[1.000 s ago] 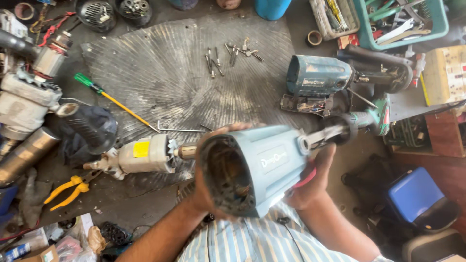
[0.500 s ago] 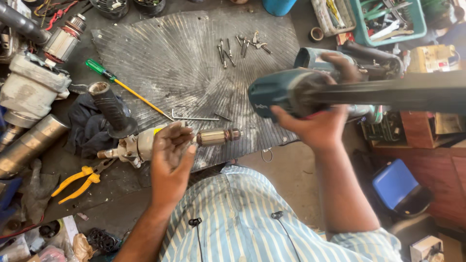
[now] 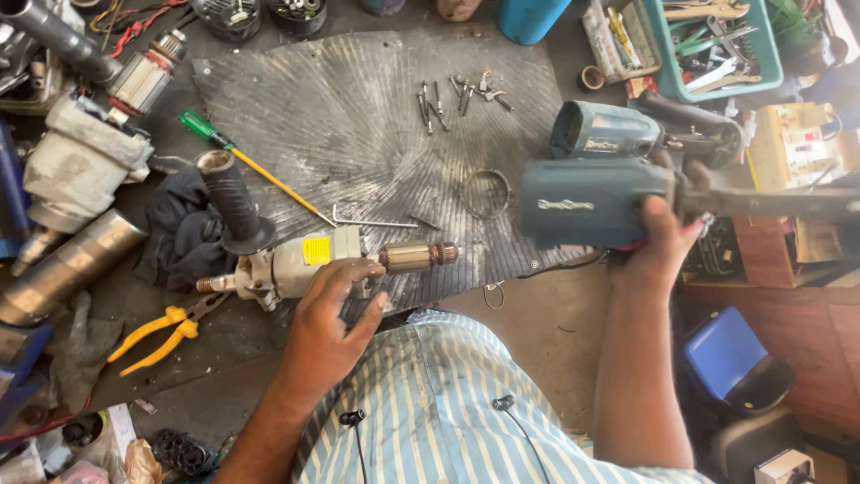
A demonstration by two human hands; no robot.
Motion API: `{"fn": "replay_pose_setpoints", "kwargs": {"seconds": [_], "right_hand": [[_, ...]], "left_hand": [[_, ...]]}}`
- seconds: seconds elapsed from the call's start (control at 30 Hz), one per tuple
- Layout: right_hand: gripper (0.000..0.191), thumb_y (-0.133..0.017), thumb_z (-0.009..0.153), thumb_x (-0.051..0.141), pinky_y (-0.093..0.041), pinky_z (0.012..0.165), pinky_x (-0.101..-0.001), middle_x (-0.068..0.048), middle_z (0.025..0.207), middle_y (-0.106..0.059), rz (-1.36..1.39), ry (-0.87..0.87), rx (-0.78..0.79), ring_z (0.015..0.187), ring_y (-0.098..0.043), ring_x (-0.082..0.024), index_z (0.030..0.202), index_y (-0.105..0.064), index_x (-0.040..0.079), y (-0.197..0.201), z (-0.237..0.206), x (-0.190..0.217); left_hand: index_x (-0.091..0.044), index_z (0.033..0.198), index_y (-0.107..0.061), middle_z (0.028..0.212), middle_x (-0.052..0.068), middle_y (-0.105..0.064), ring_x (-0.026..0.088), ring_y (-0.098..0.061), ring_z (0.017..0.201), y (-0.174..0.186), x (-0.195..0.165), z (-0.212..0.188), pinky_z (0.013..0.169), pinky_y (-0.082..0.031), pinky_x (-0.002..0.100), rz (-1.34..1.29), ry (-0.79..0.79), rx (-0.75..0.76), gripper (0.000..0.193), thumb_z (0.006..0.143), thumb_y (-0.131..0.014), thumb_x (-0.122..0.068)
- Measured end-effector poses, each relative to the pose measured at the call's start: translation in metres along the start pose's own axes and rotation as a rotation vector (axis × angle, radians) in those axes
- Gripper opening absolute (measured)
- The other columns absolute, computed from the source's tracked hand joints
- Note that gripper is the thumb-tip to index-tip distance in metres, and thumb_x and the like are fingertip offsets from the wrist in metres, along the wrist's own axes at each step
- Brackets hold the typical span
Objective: The person repairs an electric power tool on a cluttered workbench. They pull the motor housing off the tool body, handle the armature and housing, fit the housing back onto the tool, and use a hex key to tighten screws on the casing.
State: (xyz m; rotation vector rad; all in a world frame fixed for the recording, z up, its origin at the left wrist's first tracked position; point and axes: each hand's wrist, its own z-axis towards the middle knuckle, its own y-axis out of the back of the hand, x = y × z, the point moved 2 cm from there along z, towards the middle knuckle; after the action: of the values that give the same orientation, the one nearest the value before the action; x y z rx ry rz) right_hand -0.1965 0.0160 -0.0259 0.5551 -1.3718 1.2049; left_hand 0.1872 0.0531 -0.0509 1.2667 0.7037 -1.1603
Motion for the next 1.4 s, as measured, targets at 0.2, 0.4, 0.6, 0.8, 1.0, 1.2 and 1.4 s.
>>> {"fn": "replay_pose_setpoints", "kwargs": {"seconds": [0.2, 0.4, 0.6, 0.8, 1.0, 1.2, 1.4], "right_hand": [[0.073, -0.068, 0.089, 0.060, -0.052, 0.112, -0.0467, -0.006, 0.142, -0.061, 0.345, -0.375, -0.248, 0.129, -0.062, -0.026, 0.144, -0.054, 0.014, 0.047, -0.039, -0.026], [0.072, -0.063, 0.087, 0.062, -0.048, 0.110, -0.0475, -0.006, 0.136, -0.064, 0.489, -0.524, -0.403, 0.124, -0.062, -0.026, 0.139, -0.058, 0.014, 0.059, -0.086, -0.054], [0.067, -0.066, 0.083, 0.059, -0.048, 0.105, -0.0493, -0.008, 0.127, -0.068, 0.405, -0.613, -0.479, 0.118, -0.064, -0.029, 0.131, -0.061, 0.012, 0.085, -0.113, -0.080], [0.061, -0.075, 0.081, 0.041, -0.054, 0.096, -0.0459, -0.009, 0.120, -0.067, 0.244, -0.698, -0.452, 0.112, -0.065, -0.028, 0.132, -0.057, 0.013, 0.089, -0.107, -0.108], [0.071, -0.078, 0.074, 0.034, -0.060, 0.083, -0.0458, -0.008, 0.116, -0.062, 0.144, -0.610, -0.350, 0.106, -0.066, -0.026, 0.134, -0.043, 0.020, 0.067, -0.073, -0.113], [0.070, -0.080, 0.081, 0.028, -0.057, 0.090, -0.0405, -0.009, 0.123, -0.059, 0.131, -0.583, -0.230, 0.112, -0.063, -0.024, 0.138, -0.042, 0.015, 0.047, -0.049, -0.126], [0.060, -0.079, 0.089, 0.049, -0.055, 0.092, -0.0398, -0.019, 0.112, -0.074, -0.933, -0.661, 0.255, 0.105, -0.070, -0.028, 0.123, -0.062, 0.002, 0.046, -0.006, -0.072]], "left_hand": [[-0.004, 0.116, -0.065, 0.120, 0.013, -0.069, 0.030, -0.066, 0.118, -0.009, 0.000, 0.013, 0.103, -0.052, 0.040, 0.051, -0.084, -0.011, 0.028, 0.090, -0.073, -0.009], [-0.011, 0.128, -0.062, 0.126, 0.012, -0.071, 0.029, -0.070, 0.120, -0.045, 0.000, 0.028, 0.107, -0.055, 0.038, -0.192, 0.136, 0.279, 0.043, 0.091, -0.075, -0.027], [-0.011, 0.154, -0.032, 0.160, 0.020, -0.034, 0.039, -0.033, 0.147, -0.097, -0.015, 0.048, 0.115, -0.030, 0.048, 0.106, 0.038, 0.658, 0.106, 0.071, -0.086, -0.051], [-0.005, 0.158, -0.027, 0.165, 0.019, -0.029, 0.036, -0.030, 0.151, -0.130, -0.017, 0.073, 0.119, -0.030, 0.046, 0.273, -0.126, 0.654, 0.110, 0.078, -0.082, -0.056], [-0.008, 0.155, -0.030, 0.161, 0.016, -0.033, 0.032, -0.030, 0.150, -0.131, -0.013, 0.110, 0.121, -0.028, 0.044, 0.370, -0.018, 0.709, 0.117, 0.065, -0.086, -0.058], [-0.005, 0.154, -0.040, 0.149, 0.016, -0.046, 0.038, -0.041, 0.140, -0.157, -0.022, 0.113, 0.117, -0.023, 0.058, 0.668, -0.173, 0.631, 0.121, 0.053, -0.096, -0.045], [-0.003, 0.137, -0.050, 0.132, 0.019, -0.052, 0.041, -0.049, 0.124, -0.161, -0.014, 0.110, 0.111, -0.034, 0.057, 0.570, -0.126, 0.415, 0.102, 0.055, -0.097, -0.041]]}}
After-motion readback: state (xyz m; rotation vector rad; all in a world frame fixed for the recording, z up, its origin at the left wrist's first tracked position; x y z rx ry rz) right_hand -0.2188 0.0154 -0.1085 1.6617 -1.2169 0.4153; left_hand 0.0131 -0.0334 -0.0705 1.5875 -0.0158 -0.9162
